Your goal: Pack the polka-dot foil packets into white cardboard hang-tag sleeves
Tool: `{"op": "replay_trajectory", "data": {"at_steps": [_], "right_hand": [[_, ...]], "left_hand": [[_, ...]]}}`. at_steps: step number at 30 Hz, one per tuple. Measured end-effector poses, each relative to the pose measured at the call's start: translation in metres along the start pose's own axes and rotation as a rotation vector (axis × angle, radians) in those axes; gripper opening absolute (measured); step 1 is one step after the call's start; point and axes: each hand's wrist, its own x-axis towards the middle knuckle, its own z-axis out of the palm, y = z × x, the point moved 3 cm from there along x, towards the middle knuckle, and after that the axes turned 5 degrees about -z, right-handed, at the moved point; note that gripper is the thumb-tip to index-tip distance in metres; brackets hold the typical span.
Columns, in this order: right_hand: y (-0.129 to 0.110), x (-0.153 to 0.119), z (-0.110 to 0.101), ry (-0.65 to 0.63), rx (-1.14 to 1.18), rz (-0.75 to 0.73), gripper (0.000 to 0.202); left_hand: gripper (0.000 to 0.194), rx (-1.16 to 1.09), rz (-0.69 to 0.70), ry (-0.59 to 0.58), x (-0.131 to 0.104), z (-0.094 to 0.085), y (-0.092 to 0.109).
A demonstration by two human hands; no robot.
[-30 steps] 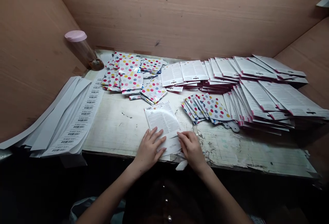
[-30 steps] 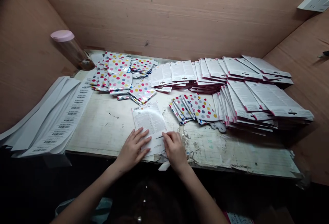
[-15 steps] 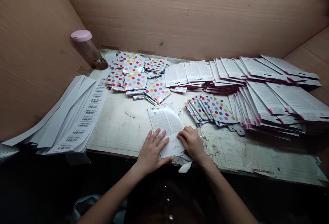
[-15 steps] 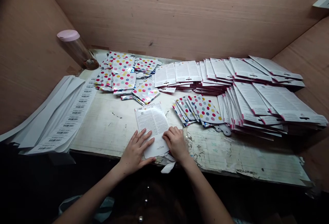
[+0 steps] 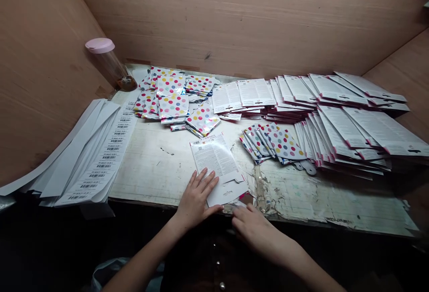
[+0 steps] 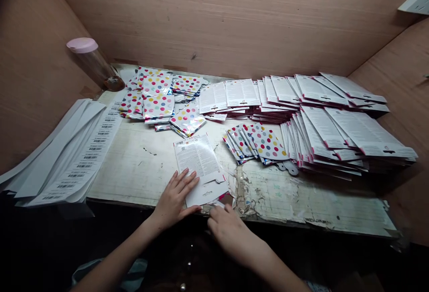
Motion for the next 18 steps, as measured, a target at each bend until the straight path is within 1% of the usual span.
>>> {"op": "replay_trajectory", "data": {"at_steps": [1, 2, 3, 5, 6, 7, 9, 10, 14, 16, 18], "right_hand": [[-0.003, -0.005, -0.006, -0.036, 0.087, 0.008, 0.008], [-0.003, -0.007, -0.012, -0.023, 0.163, 0.033, 0.010], [0.001, -0.007, -0.018, 0.025, 0.210, 0.054, 0.014], [0.013, 0.001, -0.024, 0.168, 0.172, 0.061, 0.024], [0.019, 0.006, -0.023, 0.225, 0.113, 0.043, 0.028], [0.024, 0.012, -0.020, 0.261, 0.059, 0.018, 0.029], [0.031, 0.023, -0.011, 0.324, 0.010, -0.002, 0.023], [0.034, 0.027, -0.008, 0.369, 0.022, 0.016, 0.018], [0.042, 0.037, 0.001, 0.557, 0.135, 0.188, 0.014], [0.043, 0.039, 0.005, 0.625, 0.039, 0.272, 0.014], [0.039, 0.039, 0.010, 0.676, -0.136, 0.303, 0.016]], "left_hand": [[0.073, 0.009, 0.038, 0.015, -0.001, 0.000, -0.001], [0.069, 0.018, 0.085, 0.034, -0.002, 0.000, -0.002], [0.064, 0.025, 0.135, 0.057, -0.004, -0.001, -0.002], [0.047, 0.016, 0.210, 0.120, -0.008, -0.004, -0.001], [0.038, -0.016, 0.208, 0.156, -0.009, -0.005, -0.001], [0.030, -0.060, 0.174, 0.187, -0.009, -0.007, -0.001], [0.017, -0.147, 0.044, 0.226, -0.008, -0.009, -0.002], [0.014, -0.176, -0.030, 0.233, -0.006, -0.010, -0.002], [0.013, -0.175, -0.276, 0.269, 0.003, -0.010, -0.001], [0.027, -0.088, -0.455, 0.292, 0.005, -0.011, -0.004], [0.041, 0.020, -0.626, 0.281, 0.003, -0.011, -0.007]]}}
